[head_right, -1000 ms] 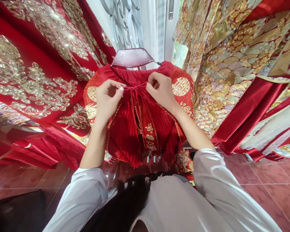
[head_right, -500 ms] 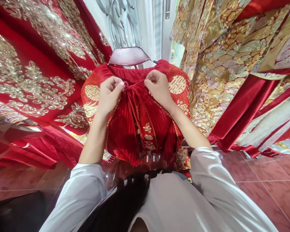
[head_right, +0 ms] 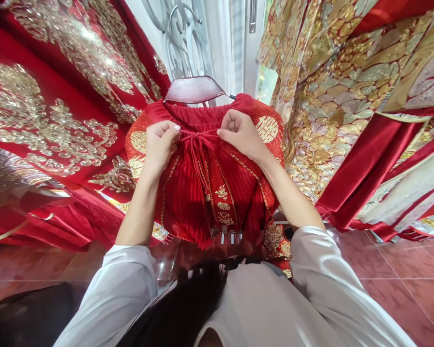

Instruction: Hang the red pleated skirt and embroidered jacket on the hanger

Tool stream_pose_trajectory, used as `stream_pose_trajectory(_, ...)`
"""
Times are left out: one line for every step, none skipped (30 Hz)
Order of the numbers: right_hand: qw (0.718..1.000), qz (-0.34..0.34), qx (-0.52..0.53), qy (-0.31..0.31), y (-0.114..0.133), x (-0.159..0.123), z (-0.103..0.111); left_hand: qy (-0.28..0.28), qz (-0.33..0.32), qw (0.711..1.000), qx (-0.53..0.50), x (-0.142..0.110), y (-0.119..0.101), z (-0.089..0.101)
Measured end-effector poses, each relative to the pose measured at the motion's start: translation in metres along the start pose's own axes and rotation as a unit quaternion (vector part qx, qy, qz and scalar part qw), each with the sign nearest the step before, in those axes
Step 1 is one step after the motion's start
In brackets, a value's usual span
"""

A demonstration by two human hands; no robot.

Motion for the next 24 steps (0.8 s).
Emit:
stream_pose_trajectory(1.0, 0.015, -0.016, 0.004, 0.004, -0.001, 0.0, 0.0, 0.004, 1.0, -0.003, 0.0, 0.001, 0.001)
stream_pose_trajectory(0.999, 0.028, -0.022, 0.007, 0.006, -0.002, 0.0, 0.001, 0.009, 1.0, -0.003, 0.0, 0.003, 0.002)
stream_pose_trajectory(0.999, 0.039, -0.021, 0.009, 0.008, -0.002, -0.001, 0.002, 0.014, 1.0, 0.001, -0.001, 0.004, 0.003)
stream_pose_trajectory(0.999, 0.05, -0.017, 0.009, 0.009, -0.001, -0.001, 0.002, 0.017, 1.0, 0.008, -0.001, 0.005, 0.004)
stream_pose_trajectory(0.998, 0.059, -0.015, 0.007, 0.009, 0.0, -0.001, 0.0, 0.017, 1.0, 0.017, -0.001, 0.005, 0.006)
stream_pose_trajectory(0.998, 0.065, -0.018, 0.005, 0.009, 0.001, 0.001, -0.002, 0.014, 1.0, 0.027, -0.002, 0.005, 0.008)
stream_pose_trajectory(0.997, 0.068, -0.031, 0.003, 0.008, 0.002, 0.002, -0.001, 0.009, 0.999, 0.039, -0.002, 0.005, 0.009)
stream_pose_trajectory(0.996, 0.068, -0.057, 0.0, 0.008, 0.002, 0.005, 0.001, 0.003, 0.999, 0.05, -0.003, 0.004, 0.01)
stream_pose_trajectory(0.993, 0.068, -0.095, -0.004, 0.009, 0.002, 0.008, 0.008, -0.004, 0.998, 0.064, -0.004, 0.002, 0.01)
stream_pose_trajectory(0.988, 0.071, -0.14, -0.011, 0.012, 0.001, 0.012, 0.018, -0.013, 0.997, 0.08, -0.005, 0.0, 0.01)
stream_pose_trajectory(0.979, 0.077, -0.186, -0.019, 0.016, -0.002, 0.016, 0.024, -0.026, 0.994, 0.099, -0.006, -0.004, 0.011)
stream_pose_trajectory(0.969, 0.089, -0.23, -0.03, 0.023, -0.005, 0.02, 0.025, -0.044, 0.991, 0.124, -0.007, -0.01, 0.013)
stream_pose_trajectory(0.956, 0.105, -0.269, -0.047, 0.031, -0.009, 0.025, 0.02, -0.068, 0.986, 0.153, -0.006, -0.018, 0.016)
stream_pose_trajectory(0.942, 0.123, -0.304, -0.068, 0.039, -0.014, 0.03, 0.013, -0.095, 0.978, 0.185, -0.004, -0.027, 0.021)
stream_pose_trajectory(0.926, 0.141, -0.338, -0.095, 0.046, -0.019, 0.036, 0.007, -0.126, 0.968, 0.216, -0.001, -0.037, 0.026)
stream_pose_trajectory(0.906, 0.155, -0.372, -0.127, 0.052, -0.024, 0.043, 0.005, -0.155, 0.957, 0.244, 0.005, -0.046, 0.03)
stream_pose_trajectory(0.884, 0.164, -0.407, -0.161, 0.055, -0.029, 0.051, 0.012, -0.18, 0.947, 0.267, 0.012, -0.052, 0.033)
stream_pose_trajectory(0.863, 0.164, -0.437, -0.192, 0.055, -0.033, 0.059, 0.027, -0.197, 0.938, 0.283, 0.021, -0.055, 0.035)
stream_pose_trajectory(0.846, 0.159, -0.46, -0.216, 0.053, -0.035, 0.068, 0.049, -0.201, 0.933, 0.294, 0.032, -0.054, 0.036)
stream_pose_trajectory(0.837, 0.15, -0.473, -0.23, 0.048, -0.037, 0.076, 0.077, -0.188, 0.932, 0.3, 0.043, -0.047, 0.037)
stream_pose_trajectory(0.838, 0.141, -0.474, -0.232, 0.041, -0.037, 0.083, 0.109, -0.161, 0.933, 0.303, 0.053, -0.036, 0.036)
stream_pose_trajectory(0.846, 0.134, -0.464, -0.225, 0.034, -0.036, 0.089, 0.141, -0.127, 0.934, 0.302, 0.061, -0.024, 0.035)
stream_pose_trajectory(0.859, 0.132, -0.447, -0.211, 0.028, -0.034, 0.094, 0.166, -0.096, 0.935, 0.298, 0.065, -0.011, 0.034)
stream_pose_trajectory(0.873, 0.133, -0.427, -0.197, 0.024, -0.031, 0.099, 0.18, -0.073, 0.937, 0.291, 0.068, -0.002, 0.033)
Point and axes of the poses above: each hand's wrist, its own x-axis towards the middle knuckle, its own z-axis out of the back of the hand, y = z × x, the point moved 10 cm from there along x, towards the middle knuckle, and after that the axes turned 1 degree about -z, right-handed, at the moved point
